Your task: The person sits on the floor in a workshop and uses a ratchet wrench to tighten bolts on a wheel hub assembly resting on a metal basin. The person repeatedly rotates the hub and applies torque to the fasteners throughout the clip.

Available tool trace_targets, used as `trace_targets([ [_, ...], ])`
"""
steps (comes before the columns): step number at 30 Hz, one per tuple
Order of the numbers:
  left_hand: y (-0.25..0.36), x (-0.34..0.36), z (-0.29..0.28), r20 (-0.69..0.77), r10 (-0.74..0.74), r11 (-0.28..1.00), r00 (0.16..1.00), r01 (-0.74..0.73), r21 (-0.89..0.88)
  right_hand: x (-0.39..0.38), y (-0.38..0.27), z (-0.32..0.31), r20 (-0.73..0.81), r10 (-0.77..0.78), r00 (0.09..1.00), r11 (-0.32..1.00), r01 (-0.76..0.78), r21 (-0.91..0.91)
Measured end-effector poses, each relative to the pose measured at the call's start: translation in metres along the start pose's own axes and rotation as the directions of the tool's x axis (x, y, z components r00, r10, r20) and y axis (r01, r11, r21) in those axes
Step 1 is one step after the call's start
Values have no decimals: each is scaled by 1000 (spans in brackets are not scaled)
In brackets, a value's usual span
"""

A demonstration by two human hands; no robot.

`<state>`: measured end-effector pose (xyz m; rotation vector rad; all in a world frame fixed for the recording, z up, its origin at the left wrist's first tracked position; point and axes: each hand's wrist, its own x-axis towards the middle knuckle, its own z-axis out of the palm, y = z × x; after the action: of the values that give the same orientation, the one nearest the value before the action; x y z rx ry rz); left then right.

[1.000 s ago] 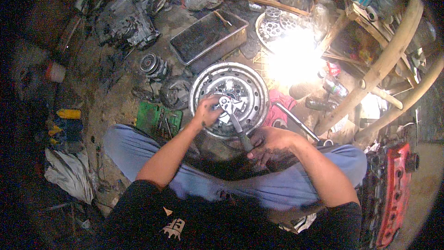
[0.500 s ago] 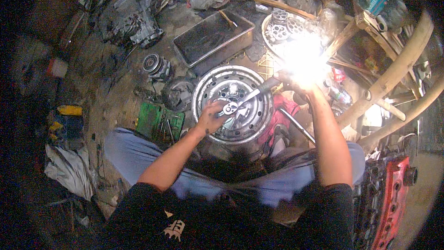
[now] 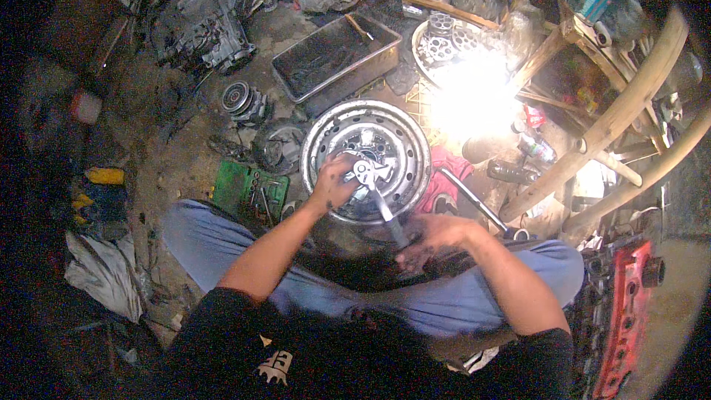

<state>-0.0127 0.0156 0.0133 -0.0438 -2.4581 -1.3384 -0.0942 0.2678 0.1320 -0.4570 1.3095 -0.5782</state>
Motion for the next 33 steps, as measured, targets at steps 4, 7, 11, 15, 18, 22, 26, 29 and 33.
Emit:
trace_targets([
  [4, -2, -1, 1, 6, 32, 999, 999, -32, -1, 3, 4, -27, 134, 9, 991, 1000, -6, -28],
  [7, -8, -5, 0, 11, 40, 999, 999, -40, 6, -30, -15, -71, -122, -64, 990, 950, 23, -310],
  [11, -8, -4, 1, 18, 26, 999, 999, -27, 38, -34, -28, -117, -601, -234, 765, 972, 204, -118],
  [15, -3, 1, 0, 41, 51, 998, 998, -52, 19, 3, -31, -136, -762, -270, 589, 877, 477, 58],
  [18, -6, 0, 1, 17, 58, 998, 998, -59, 17, 13, -33, -127, -821, -280, 497, 815, 576, 70],
  [22, -1, -2, 2, -23, 26, 1000, 999, -26, -2, -6, -16, -107, -794, -236, 560, 898, 437, 41],
  [26, -6, -4, 4, -23, 14, 1000, 1000, -14, 1, -46, -15, -64, -555, -166, 815, 970, 236, 56],
  [29, -17, -9, 9, -59, 25, 999, 998, -23, 25, -44, -19, -23, -357, -101, 928, 994, 83, -67],
  [33, -12, -5, 8, -9, 24, 1000, 1000, -24, -10, -43, -20, -20, -328, -45, 944, 999, 48, 0],
])
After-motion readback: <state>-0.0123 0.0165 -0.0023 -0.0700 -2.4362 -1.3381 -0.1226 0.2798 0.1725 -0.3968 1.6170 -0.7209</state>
